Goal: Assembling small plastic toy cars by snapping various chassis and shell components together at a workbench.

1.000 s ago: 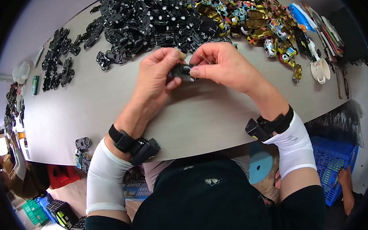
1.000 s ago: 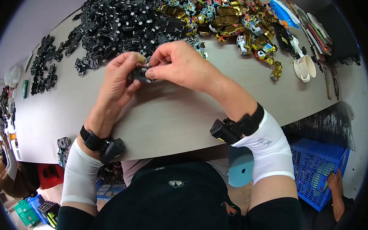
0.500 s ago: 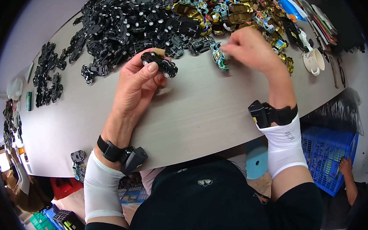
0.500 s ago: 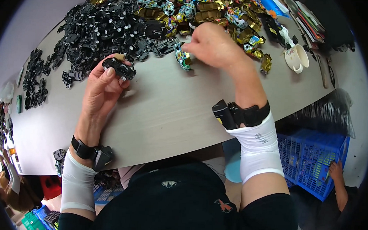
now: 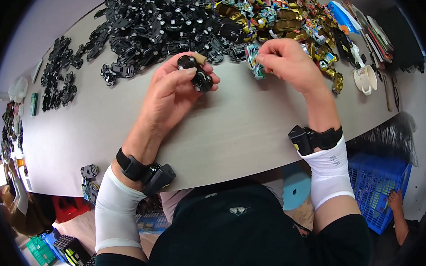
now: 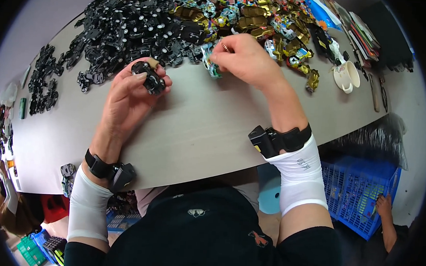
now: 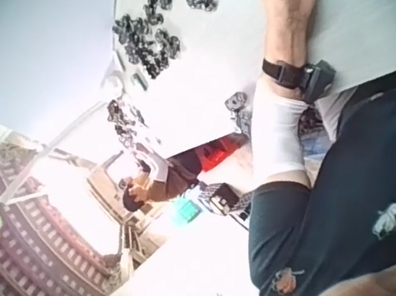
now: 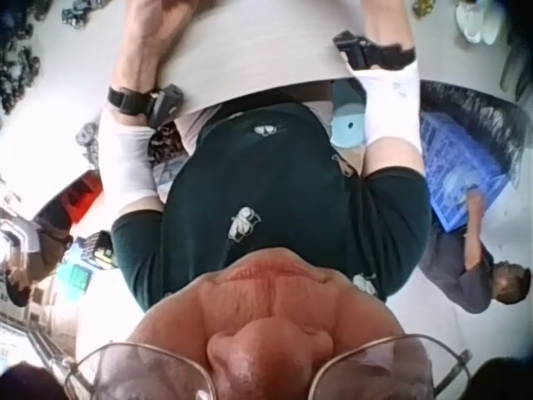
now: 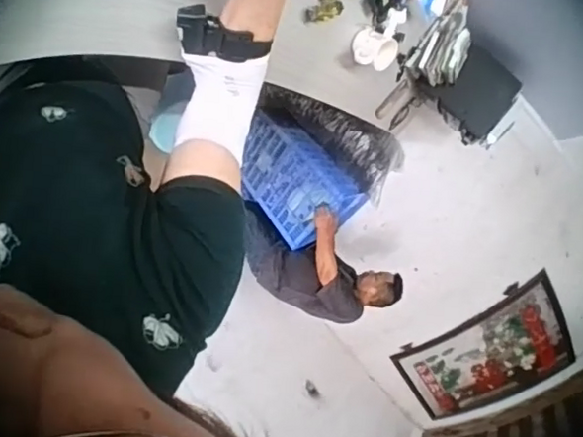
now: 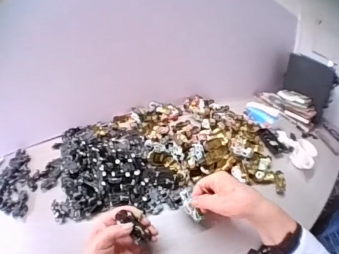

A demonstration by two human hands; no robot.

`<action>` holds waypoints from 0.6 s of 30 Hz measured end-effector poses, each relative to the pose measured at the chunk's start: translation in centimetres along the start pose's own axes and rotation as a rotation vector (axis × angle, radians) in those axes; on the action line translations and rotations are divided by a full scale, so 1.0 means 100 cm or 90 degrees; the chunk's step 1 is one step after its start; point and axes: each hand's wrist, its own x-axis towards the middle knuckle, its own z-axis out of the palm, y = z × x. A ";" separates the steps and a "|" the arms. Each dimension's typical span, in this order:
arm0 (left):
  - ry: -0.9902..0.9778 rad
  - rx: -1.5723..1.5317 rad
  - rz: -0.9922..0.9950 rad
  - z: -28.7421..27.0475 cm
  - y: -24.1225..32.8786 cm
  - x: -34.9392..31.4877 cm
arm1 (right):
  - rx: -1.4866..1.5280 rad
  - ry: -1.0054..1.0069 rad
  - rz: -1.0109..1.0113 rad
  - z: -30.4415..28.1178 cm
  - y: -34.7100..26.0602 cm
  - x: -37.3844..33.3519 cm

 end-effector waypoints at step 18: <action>0.127 0.301 0.042 -0.001 -0.003 0.000 | -0.281 0.235 -0.140 -0.006 -0.017 0.006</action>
